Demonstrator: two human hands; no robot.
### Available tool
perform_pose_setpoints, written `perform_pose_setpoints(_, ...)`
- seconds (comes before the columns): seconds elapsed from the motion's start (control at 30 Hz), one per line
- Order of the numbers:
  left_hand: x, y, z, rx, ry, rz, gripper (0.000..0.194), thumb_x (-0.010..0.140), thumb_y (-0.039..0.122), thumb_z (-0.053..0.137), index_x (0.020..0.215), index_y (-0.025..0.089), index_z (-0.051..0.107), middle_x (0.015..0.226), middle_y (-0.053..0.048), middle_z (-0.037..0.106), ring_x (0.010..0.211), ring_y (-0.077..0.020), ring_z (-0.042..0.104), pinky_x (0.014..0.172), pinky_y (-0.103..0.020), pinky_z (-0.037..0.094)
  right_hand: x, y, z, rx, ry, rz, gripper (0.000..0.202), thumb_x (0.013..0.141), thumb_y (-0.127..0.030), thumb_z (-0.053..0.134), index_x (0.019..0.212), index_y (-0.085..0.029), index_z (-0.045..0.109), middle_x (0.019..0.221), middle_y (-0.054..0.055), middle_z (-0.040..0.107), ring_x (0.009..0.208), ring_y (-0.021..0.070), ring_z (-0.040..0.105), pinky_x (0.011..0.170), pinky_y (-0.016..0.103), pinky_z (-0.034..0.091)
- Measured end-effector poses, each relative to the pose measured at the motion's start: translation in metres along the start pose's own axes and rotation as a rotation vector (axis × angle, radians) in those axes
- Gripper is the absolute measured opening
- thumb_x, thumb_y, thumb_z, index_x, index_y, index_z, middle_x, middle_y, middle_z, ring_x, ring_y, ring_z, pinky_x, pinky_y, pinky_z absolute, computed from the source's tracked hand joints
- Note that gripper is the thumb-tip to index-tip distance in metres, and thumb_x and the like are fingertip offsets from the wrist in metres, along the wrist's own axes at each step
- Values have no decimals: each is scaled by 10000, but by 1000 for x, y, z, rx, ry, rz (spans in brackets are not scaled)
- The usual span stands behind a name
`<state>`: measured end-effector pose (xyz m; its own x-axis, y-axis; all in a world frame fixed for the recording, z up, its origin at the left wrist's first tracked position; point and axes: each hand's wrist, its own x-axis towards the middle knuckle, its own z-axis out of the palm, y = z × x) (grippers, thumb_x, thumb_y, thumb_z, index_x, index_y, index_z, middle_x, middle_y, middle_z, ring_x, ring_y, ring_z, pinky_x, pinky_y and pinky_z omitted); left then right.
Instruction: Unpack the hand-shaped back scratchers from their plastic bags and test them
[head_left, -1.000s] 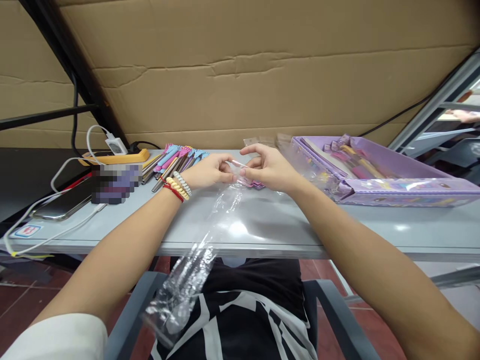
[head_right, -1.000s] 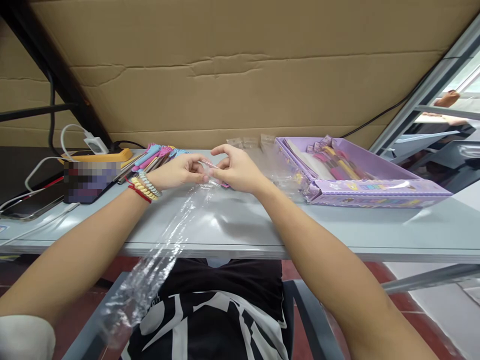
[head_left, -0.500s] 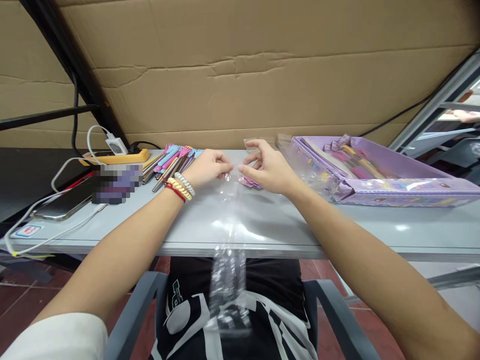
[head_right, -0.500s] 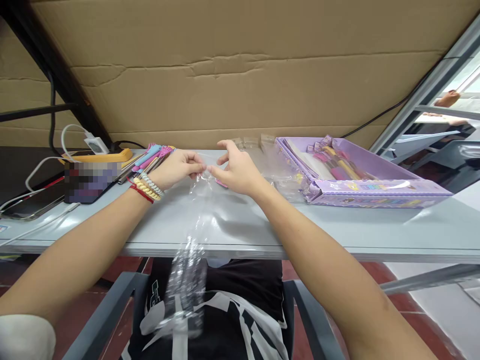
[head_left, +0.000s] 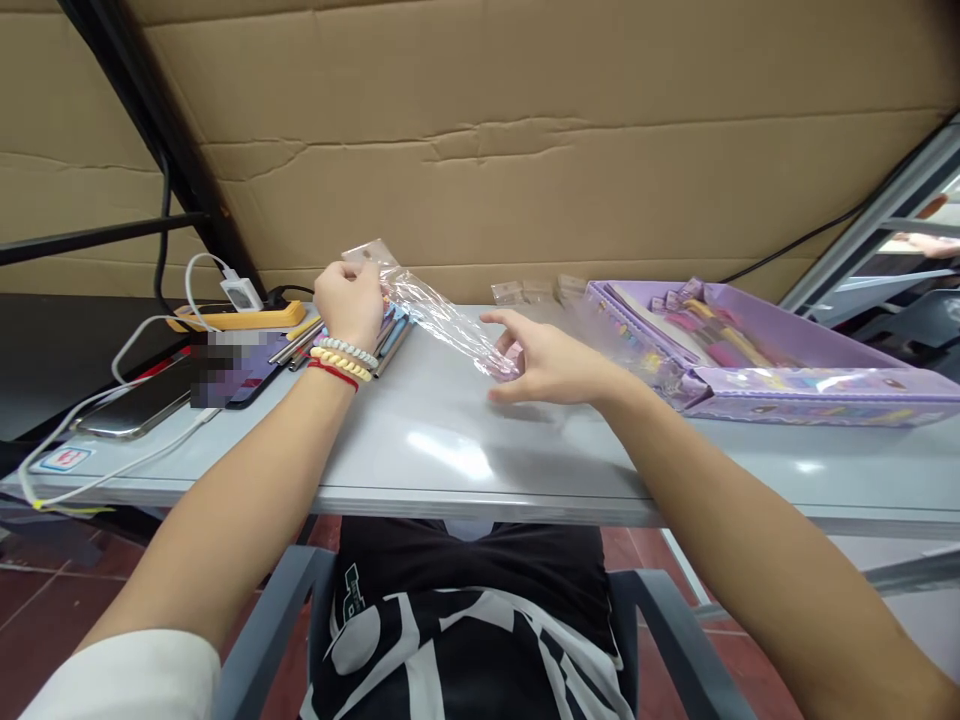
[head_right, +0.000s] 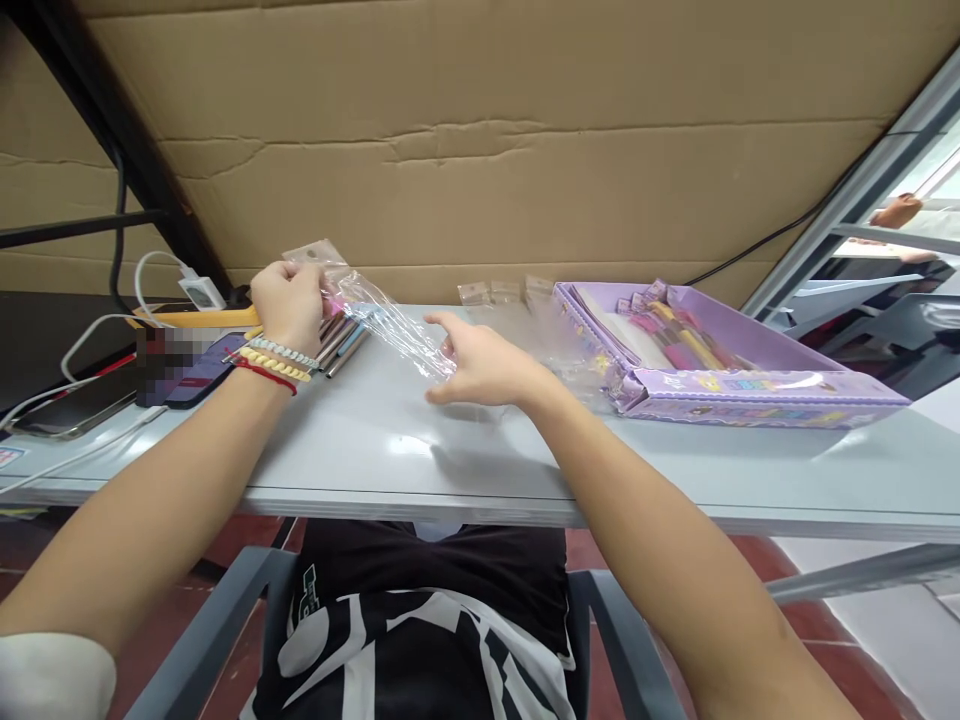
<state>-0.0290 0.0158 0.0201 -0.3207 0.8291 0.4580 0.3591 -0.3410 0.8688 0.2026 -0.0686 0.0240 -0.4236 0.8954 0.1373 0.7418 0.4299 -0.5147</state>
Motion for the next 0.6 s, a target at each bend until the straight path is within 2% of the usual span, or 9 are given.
perform_pose_setpoints(0.07, 3, 0, -2, -151, 114, -55, 258, 874, 479, 507, 903, 223, 501, 643, 22, 561, 470, -105, 465, 468, -256, 340, -2, 1, -4, 34, 99, -21, 862, 693, -248, 714, 1496, -205, 404, 1199, 112, 612, 655, 119, 585, 643, 300, 476)
perform_pose_setpoints(0.1, 3, 1, -2, -209, 134, -67, 300, 880, 523, 495, 930, 227, 496, 661, 20, 575, 461, -101, 467, 463, -258, 341, -3, 2, -8, 56, 160, -23, 828, 701, -230, 690, 1485, -218, 424, 1221, 108, 604, 618, 103, 567, 623, 295, 472)
perform_pose_setpoints(0.2, 0, 2, 0, -238, 79, -46, 381, 871, 612, 474, 951, 240, 479, 702, 20, 597, 465, -101, 504, 456, -258, 350, -9, 8, -26, 43, 396, 8, 751, 711, -232, 665, 1442, -230, 489, 1228, 95, 614, 617, 108, 572, 646, 308, 486)
perform_pose_setpoints(0.3, -6, 4, 5, -213, 96, -57, 305, 844, 521, 533, 917, 234, 464, 748, 19, 609, 458, -100, 523, 438, -254, 351, -18, 19, -50, -73, 627, 107, 662, 729, -280, 665, 1381, -219, 566, 1190, 100, 649, 784, 192, 637, 764, 368, 512)
perform_pose_setpoints(0.37, -10, 7, 9, -194, 110, -65, 225, 813, 410, 566, 882, 223, 461, 752, 21, 607, 444, -93, 515, 432, -248, 357, -25, 28, -65, -143, 685, 216, 622, 734, -316, 673, 1346, -224, 608, 1174, 105, 667, 920, 255, 650, 836, 409, 513)
perform_pose_setpoints(0.47, -16, 11, 13, -152, 67, -66, 155, 776, 304, 577, 836, 213, 467, 711, 34, 587, 434, -89, 491, 435, -239, 363, -29, 44, -79, -252, 604, 402, 600, 748, -354, 661, 1334, -225, 630, 1192, 115, 674, 1046, 298, 632, 896, 428, 500)
perform_pose_setpoints(0.6, -22, 12, 14, -69, -26, -33, 120, 750, 262, 584, 805, 209, 492, 668, 35, 586, 468, -107, 497, 477, -251, 387, -19, 59, -78, -374, 265, 610, 613, 782, -360, 610, 1381, -231, 591, 1248, 116, 657, 1060, 300, 641, 874, 402, 499)
